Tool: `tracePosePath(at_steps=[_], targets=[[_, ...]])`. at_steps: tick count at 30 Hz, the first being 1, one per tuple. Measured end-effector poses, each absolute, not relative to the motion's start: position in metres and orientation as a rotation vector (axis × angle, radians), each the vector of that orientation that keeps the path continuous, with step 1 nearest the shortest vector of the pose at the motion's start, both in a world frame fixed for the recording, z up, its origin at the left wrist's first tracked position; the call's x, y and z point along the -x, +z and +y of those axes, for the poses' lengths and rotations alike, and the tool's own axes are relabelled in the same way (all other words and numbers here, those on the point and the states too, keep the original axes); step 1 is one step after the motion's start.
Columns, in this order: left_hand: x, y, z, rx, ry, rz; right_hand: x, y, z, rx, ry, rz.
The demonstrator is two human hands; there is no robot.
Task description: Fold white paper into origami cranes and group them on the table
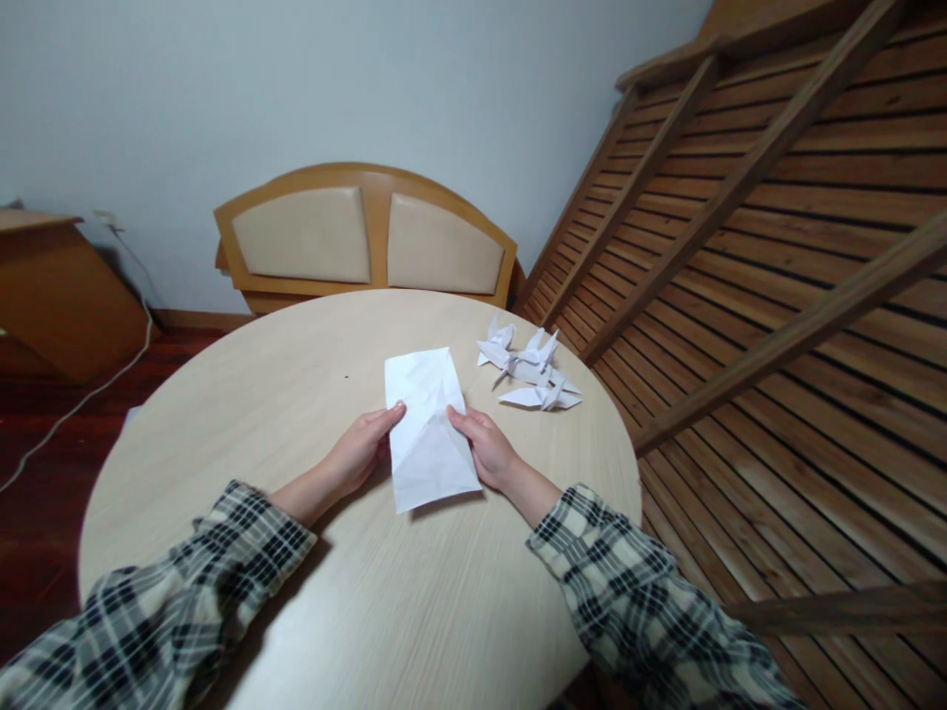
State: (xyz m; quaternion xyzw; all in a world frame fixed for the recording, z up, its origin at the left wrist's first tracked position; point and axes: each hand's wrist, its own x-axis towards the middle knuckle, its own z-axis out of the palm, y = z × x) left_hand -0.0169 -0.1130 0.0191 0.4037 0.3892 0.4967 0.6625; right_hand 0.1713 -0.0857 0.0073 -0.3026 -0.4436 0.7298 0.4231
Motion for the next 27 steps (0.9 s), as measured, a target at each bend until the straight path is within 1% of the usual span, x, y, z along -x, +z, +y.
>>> tracePosePath(at_steps=[6, 9, 13, 18, 22, 27], targets=[[0.024, 0.019, -0.112, -1.248, 1.103, 1.010, -0.178, 0.009, -0.080, 0.827, 1.729, -1.059], [0.024, 0.022, -0.112, -1.395, 1.150, 1.107, -0.179, 0.008, -0.078, 0.862, 1.710, -1.089], [0.025, 0.027, -0.112, -1.421, 1.254, 1.199, -0.179, 0.006, -0.078, 0.888, 1.668, -1.240], [0.026, 0.028, -0.111, -1.396, 1.323, 1.231, -0.179, 0.002, -0.075, 0.958, 1.451, -1.428], [0.026, 0.024, -0.110, -1.366, 1.200, 1.130, -0.180, 0.000, -0.071, 0.993, 1.338, -1.421], [0.023, 0.021, -0.111, -1.504, 0.994, 1.069, -0.183, 0.002, -0.068, 0.974, 1.283, -1.421]])
